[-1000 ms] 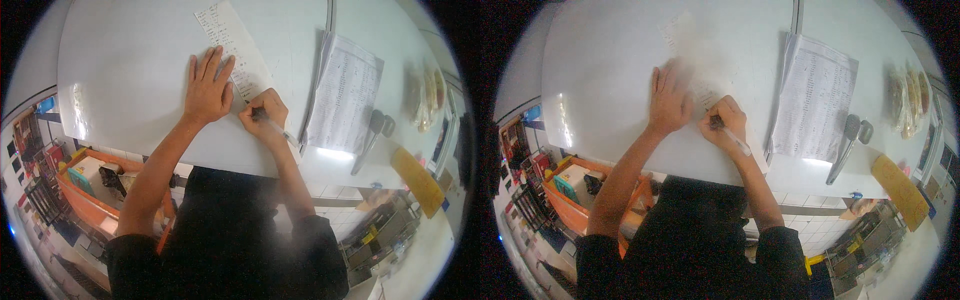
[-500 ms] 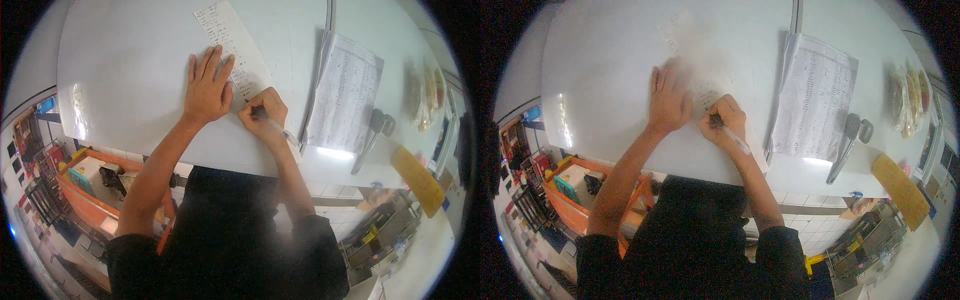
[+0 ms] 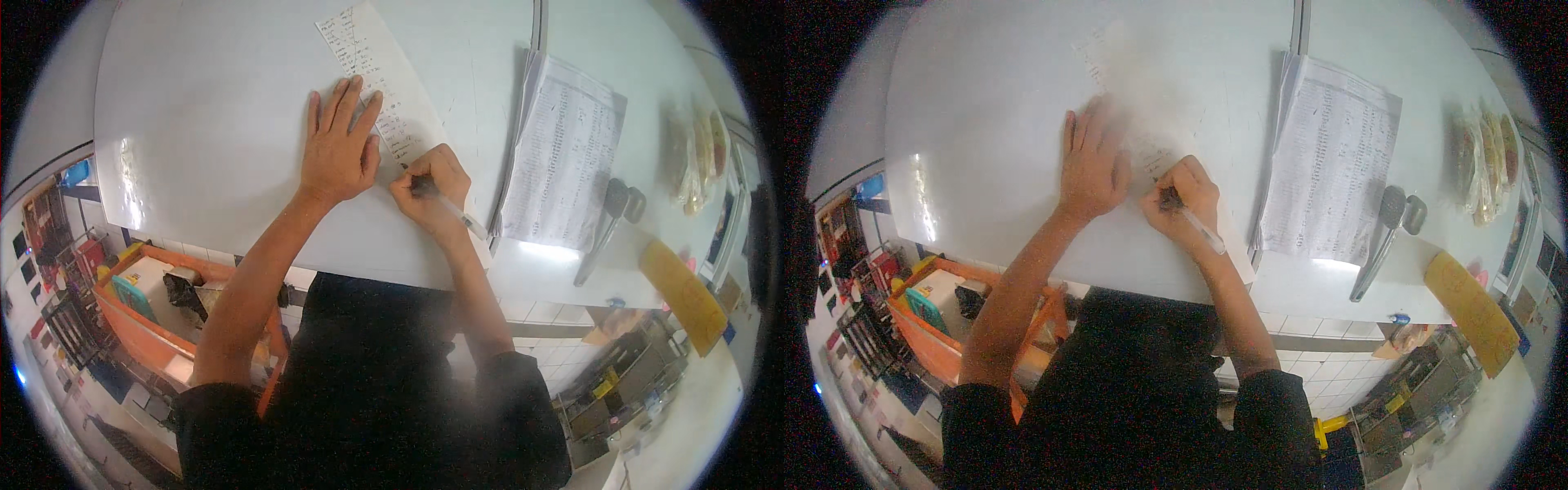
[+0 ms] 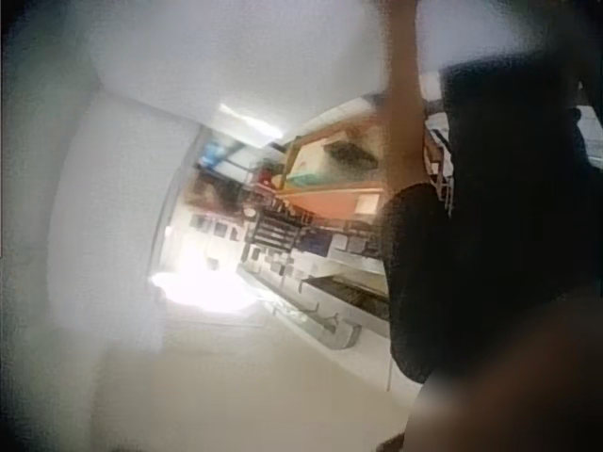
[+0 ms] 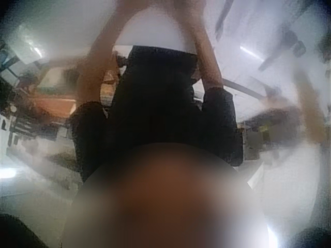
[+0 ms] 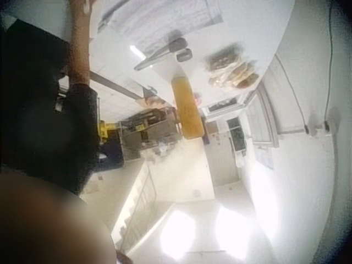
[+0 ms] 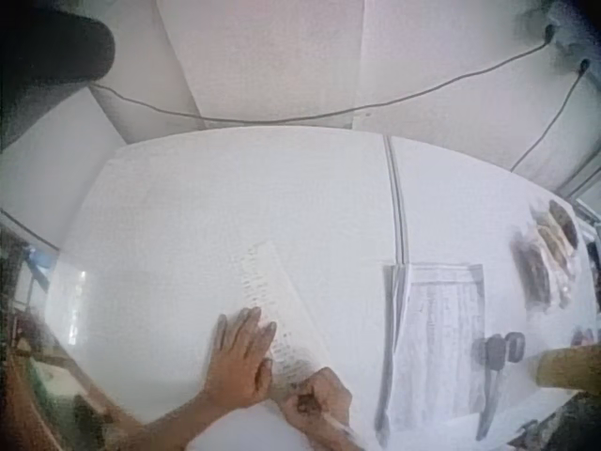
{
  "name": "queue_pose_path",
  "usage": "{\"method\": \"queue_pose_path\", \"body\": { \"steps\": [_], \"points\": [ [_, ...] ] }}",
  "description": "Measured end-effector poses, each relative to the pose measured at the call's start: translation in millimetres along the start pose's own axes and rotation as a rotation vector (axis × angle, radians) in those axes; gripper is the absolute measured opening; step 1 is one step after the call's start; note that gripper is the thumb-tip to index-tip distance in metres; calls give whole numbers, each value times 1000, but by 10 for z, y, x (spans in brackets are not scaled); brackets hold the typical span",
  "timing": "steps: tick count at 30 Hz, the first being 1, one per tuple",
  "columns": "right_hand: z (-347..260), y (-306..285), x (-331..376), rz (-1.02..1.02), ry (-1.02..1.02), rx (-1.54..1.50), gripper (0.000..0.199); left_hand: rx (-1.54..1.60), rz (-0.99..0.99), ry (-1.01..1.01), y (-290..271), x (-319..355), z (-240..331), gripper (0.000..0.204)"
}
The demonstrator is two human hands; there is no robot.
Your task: The person wraps food items in plastic, writes on a list, and transfers various food packages between a freezer and the prep table.
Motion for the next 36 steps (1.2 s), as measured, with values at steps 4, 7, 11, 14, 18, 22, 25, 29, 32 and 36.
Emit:
{"method": "queue_pose_path", "body": {
  "steps": [4,7,11,14,18,22,25,29,32,36],
  "points": [
    [-7,25,1,-45,67,7,19,-14,-11,-4,-20,24,-24,63],
    [-29,12,-13,-6,7,6,19,-2,3,-1,-18,15,-9,63],
    [-31,11,-8,-7,28,19,18,1,19,-2,-29,7,-7,63],
    [-17,2,3,6,15,28,21,-6,-4,-10,-20,11,-8,63],
    [-56,2,-8,-4,19,5,21,-6,-6,-8,-24,12,-17,63],
    [-7,1,12,21,47,22,21,8,12,-4,-24,6,-6,63],
    [-35,7,-9,37,0,16,21,-10,-8,-8,-18,9,-27,63],
    [-34,-15,-6,48,3,43,21,4,9,-7,-31,2,-4,63],
    [-19,7,13,44,-15,26,21,-4,-2,-10,-26,8,-15,63],
    [-32,-24,-9,53,17,51,21,7,5,-10,-14,-11,-4,63]
  ]
}}
Point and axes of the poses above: each hand's wrist, its own x-axis away from the middle knuckle, its own y-axis out of the palm, z = x × y, the point moved 7 cm from there along -x, towards the middle knuckle, and after that the axes turned 10 degrees about z, right-handed, at the moved point
